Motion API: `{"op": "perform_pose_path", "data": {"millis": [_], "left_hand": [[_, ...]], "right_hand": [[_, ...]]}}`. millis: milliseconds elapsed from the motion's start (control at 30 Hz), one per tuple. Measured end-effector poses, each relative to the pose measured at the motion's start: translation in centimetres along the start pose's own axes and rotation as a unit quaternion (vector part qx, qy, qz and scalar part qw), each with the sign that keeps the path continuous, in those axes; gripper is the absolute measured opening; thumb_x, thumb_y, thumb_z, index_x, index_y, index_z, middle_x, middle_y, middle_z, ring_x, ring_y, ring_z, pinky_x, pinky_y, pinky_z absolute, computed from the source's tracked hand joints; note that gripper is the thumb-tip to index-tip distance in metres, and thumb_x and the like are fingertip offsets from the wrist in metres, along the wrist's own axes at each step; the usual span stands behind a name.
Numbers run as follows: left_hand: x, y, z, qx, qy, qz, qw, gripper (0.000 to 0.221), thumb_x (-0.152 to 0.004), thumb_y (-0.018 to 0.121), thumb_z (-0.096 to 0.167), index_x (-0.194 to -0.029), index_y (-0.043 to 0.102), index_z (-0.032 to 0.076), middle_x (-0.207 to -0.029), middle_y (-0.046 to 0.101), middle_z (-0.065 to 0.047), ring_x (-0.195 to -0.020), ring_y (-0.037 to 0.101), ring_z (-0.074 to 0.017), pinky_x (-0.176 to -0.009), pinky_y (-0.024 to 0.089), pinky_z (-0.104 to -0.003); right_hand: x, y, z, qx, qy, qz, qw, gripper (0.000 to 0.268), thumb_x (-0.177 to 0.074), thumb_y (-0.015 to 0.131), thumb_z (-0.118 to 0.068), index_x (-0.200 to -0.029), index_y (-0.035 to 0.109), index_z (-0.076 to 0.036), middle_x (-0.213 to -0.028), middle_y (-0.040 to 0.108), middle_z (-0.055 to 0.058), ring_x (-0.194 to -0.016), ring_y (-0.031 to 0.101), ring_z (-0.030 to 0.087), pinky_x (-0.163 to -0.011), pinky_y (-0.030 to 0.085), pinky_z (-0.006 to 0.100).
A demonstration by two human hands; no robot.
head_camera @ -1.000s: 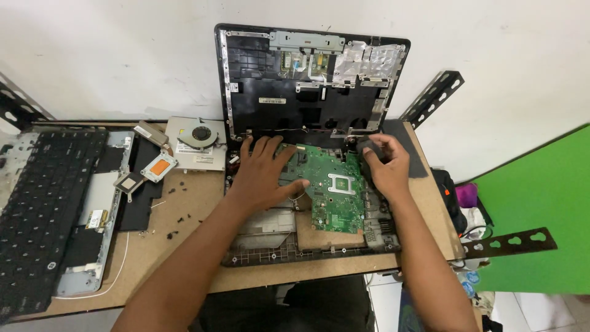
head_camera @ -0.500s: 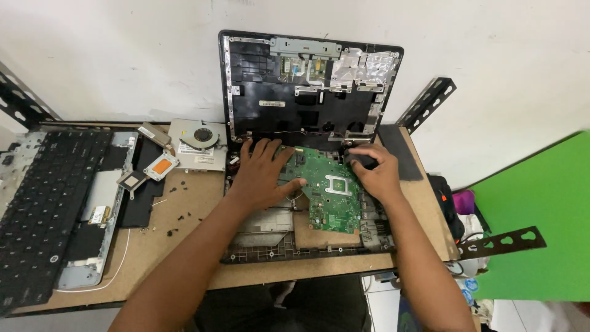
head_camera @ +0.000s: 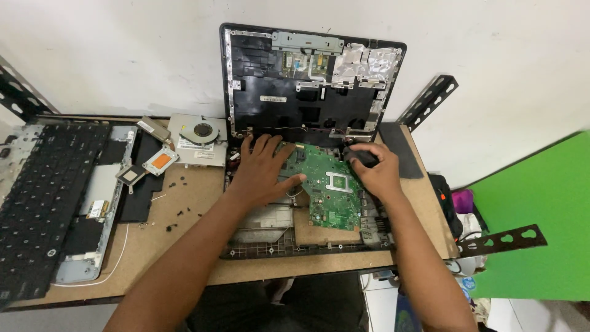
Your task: Disassembling a laptop by removing the cooling fan and the motherboard from the chassis
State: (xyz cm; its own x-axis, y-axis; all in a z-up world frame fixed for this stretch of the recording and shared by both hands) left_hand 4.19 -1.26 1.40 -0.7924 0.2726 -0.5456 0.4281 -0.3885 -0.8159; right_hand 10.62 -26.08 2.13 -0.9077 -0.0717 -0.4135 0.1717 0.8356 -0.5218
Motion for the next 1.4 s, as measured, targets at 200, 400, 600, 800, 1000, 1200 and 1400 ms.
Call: {"op": "perform_pose_path", "data": {"millis": [200, 400, 600, 800, 1000, 1200, 1400], "left_hand": [[0.1, 0.4, -0.1, -0.003, 0.001, 0.011, 1.000, 0.064, -0.090, 0.039, 0.067, -0.127, 0.051, 0.017, -0.124, 0.050, -0.015, -0.124, 0.041, -0.0321, -0.105, 0.019, -0.059], [0.1, -0.1, 0.0, -0.005, 0.006, 0.007, 1.000, 0.063, -0.091, 0.038, 0.065, -0.126, 0.052, 0.015, -0.121, 0.051, -0.016, -0.121, 0.042, -0.0320, -0.104, 0.020, -0.058], [0.0, 0.1, 0.0, -0.010, 0.004, 0.016, 1.000, 0.063, -0.089, 0.043, 0.065, -0.125, 0.052, 0.014, -0.120, 0.052, -0.017, -0.120, 0.044, -0.0337, -0.102, 0.022, -0.060], [-0.1, -0.1, 0.0, -0.003, -0.009, -0.019, 1.000, 0.061, -0.090, 0.040, 0.064, -0.126, 0.051, 0.016, -0.123, 0.051, -0.018, -0.123, 0.042, -0.0343, -0.104, 0.020, -0.060], [0.0, -0.3, 0.3, 0.005, -0.008, -0.030, 1.000, 0.059, -0.091, 0.038, 0.063, -0.127, 0.051, 0.018, -0.123, 0.050, -0.019, -0.123, 0.041, -0.0361, -0.102, 0.021, -0.062], [0.1, -0.6, 0.3, 0.010, 0.000, -0.019, 1.000, 0.056, -0.092, 0.039, 0.061, -0.125, 0.053, 0.018, -0.123, 0.049, -0.019, -0.123, 0.041, -0.0364, -0.103, 0.020, -0.061], [0.1, -0.3, 0.1, 0.006, 0.001, -0.010, 1.000, 0.058, -0.091, 0.040, 0.062, -0.124, 0.055, 0.017, -0.123, 0.050, -0.020, -0.122, 0.043, -0.0369, -0.102, 0.022, -0.062]], "right_hand": [[-0.1, -0.5, -0.7, 0.021, 0.001, 0.023, 1.000, 0.024, -0.076, 0.071, -0.007, -0.096, 0.074, -0.019, -0.079, 0.057, 0.014, -0.074, 0.059, 0.027, -0.070, 0.047, 0.036], [0.0, -0.1, -0.8, -0.041, -0.025, -0.013, 0.999, 0.027, -0.072, 0.076, -0.010, -0.097, 0.074, -0.018, -0.083, 0.061, 0.011, -0.082, 0.059, 0.018, -0.076, 0.045, 0.030], [1.2, 1.2, -7.1, -0.076, -0.015, -0.159, 0.984, 0.024, -0.069, 0.070, -0.003, -0.092, 0.075, -0.009, -0.081, 0.066, 0.019, -0.082, 0.058, 0.024, -0.079, 0.045, 0.039], [-0.3, 0.9, -6.5, 0.029, -0.033, -0.137, 0.990, 0.025, -0.070, 0.069, -0.005, -0.093, 0.075, -0.014, -0.081, 0.065, 0.018, -0.082, 0.062, 0.031, -0.077, 0.045, 0.037], [-0.4, 1.6, -6.1, 0.010, -0.023, -0.153, 0.988, 0.024, -0.072, 0.066, -0.003, -0.092, 0.074, -0.012, -0.080, 0.067, 0.016, -0.077, 0.061, 0.029, -0.077, 0.044, 0.037], [0.4, 2.6, -8.0, -0.049, -0.042, -0.207, 0.976, 0.023, -0.066, 0.067, -0.002, -0.087, 0.073, -0.009, -0.075, 0.067, 0.012, -0.078, 0.054, 0.017, -0.075, 0.043, 0.032], [0.6, 2.1, -9.0, -0.044, -0.023, -0.208, 0.977, 0.026, -0.066, 0.067, 0.001, -0.088, 0.073, -0.010, -0.071, 0.063, 0.007, -0.077, 0.053, 0.015, -0.072, 0.042, 0.029]]}}
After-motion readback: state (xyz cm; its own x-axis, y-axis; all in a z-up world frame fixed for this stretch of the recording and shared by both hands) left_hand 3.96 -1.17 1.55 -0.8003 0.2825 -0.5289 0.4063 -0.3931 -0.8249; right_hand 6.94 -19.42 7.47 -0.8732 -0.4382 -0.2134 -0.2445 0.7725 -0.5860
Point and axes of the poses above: each hand's wrist, its own x-axis away from the middle knuckle, its own y-axis out of the palm, z = x × y, the point moved 5 cm from there along -x, towards the middle knuckle
